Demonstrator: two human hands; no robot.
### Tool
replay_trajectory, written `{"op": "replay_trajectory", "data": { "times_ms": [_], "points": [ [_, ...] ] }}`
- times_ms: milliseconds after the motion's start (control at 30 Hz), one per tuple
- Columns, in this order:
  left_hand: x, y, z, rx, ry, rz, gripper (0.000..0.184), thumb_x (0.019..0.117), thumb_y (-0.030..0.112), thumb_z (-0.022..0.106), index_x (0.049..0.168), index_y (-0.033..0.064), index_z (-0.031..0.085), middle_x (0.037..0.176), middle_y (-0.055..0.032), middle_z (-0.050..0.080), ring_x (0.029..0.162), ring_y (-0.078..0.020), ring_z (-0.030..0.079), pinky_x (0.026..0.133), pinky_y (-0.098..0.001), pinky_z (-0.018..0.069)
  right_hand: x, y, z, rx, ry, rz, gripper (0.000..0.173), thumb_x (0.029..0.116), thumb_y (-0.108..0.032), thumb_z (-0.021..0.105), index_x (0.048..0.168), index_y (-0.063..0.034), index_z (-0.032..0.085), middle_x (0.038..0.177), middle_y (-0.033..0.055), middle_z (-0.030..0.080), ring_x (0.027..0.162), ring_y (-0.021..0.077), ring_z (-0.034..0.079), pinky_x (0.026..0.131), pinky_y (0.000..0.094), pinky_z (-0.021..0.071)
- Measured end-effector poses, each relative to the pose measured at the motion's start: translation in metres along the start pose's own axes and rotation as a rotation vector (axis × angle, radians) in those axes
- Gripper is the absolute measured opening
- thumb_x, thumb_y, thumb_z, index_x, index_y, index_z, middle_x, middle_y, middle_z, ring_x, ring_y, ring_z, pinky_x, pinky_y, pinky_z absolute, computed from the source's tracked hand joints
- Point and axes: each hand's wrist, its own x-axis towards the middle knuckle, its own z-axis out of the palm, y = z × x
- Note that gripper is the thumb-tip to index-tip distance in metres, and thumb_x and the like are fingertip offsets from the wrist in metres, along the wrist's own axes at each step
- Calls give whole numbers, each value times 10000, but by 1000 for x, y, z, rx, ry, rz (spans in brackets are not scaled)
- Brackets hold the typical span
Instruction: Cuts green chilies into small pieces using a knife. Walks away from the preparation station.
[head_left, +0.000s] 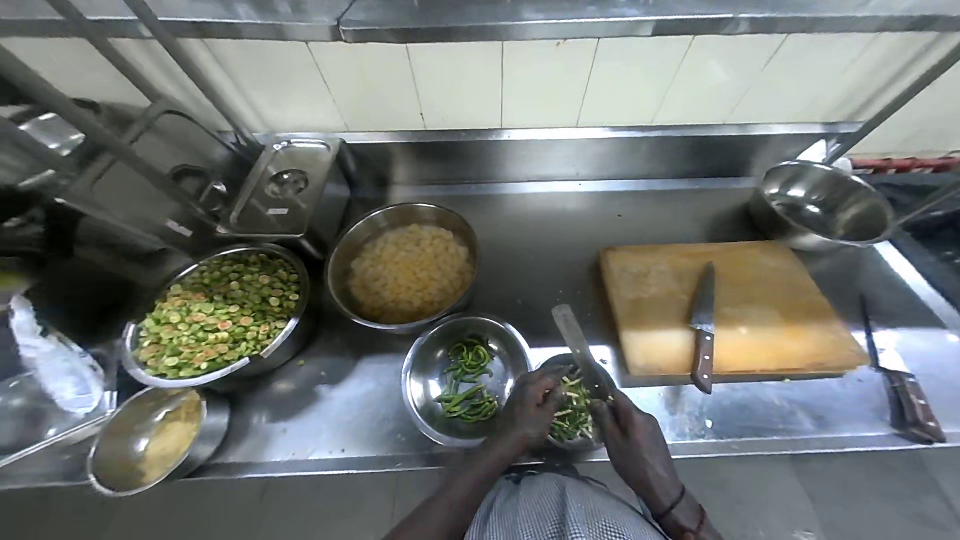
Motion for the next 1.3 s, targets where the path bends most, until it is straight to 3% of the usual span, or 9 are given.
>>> {"op": "replay_trajectory", "data": {
  "times_ms": [67,167,300,433,567,667,833,1100,1300],
  "points": [
    [-1,-1,-6,60,53,29,392,1088,292,491,1440,160,603,1501,-43,548,1386,-194,507,1161,-414,411,-1,1,0,-4,-6,8,343,1064,-362,515,1111,-62,675,675,58,605,611,226,623,608,467,531],
    [-3,-11,-29,299,174,-64,282,1041,296,594,1237,145,728,1226,-54,706,1127,-205,672,1021,-443,528,-1,3,-1,-9,-15,7,351,1065,-376,502,1082,-67,667,651,44,573,590,218,595,585,449,508],
    [-9,-32,-61,754,165,-361,267,995,257,639,1189,96,728,1235,-134,690,1193,-336,632,1007,-537,506,0,4,-1,-19,-47,13,340,1068,-366,499,1104,-70,664,657,42,567,594,216,589,597,438,507],
    [-8,-66,-68,830,82,-459,314,996,281,640,1238,92,704,1325,-168,628,1271,-366,573,1027,-540,492,2,1,0,-37,-83,4,320,1065,-358,510,1075,-71,652,659,45,567,601,219,594,604,436,511],
    [-10,-58,-69,613,190,-377,240,1000,221,635,1166,66,711,1210,-149,683,1177,-318,636,1019,-511,506,3,-1,0,-42,-125,-1,341,1064,-387,503,1044,-77,644,660,41,559,609,220,593,611,437,510],
    [-12,-39,-70,185,228,-282,178,977,155,697,1129,65,687,1032,-104,702,889,-224,686,843,-433,574,3,-2,0,-30,-174,-7,369,1059,-406,498,1081,-77,663,694,56,589,648,237,611,654,461,522],
    [-11,-19,-61,-364,229,-149,192,982,34,652,1167,34,703,987,-86,681,766,-150,613,695,-294,524,2,-7,-1,-52,-274,-35,408,1062,-433,468,1051,-65,646,725,79,597,689,260,627,686,473,523],
    [-9,-7,-53,-507,231,-86,69,973,60,677,989,15,727,848,-82,670,650,-115,541,599,-240,458,-2,-9,-3,-90,-326,-31,440,1061,-457,443,1063,-71,654,748,96,607,719,279,636,699,489,520],
    [-8,-4,-49,-515,240,-96,82,936,51,720,864,16,703,757,-62,630,654,-126,550,629,-252,479,-6,-17,-7,-204,-294,-48,445,1072,-440,418,1081,-64,655,798,127,652,800,322,681,741,516,534]
  ]
}}
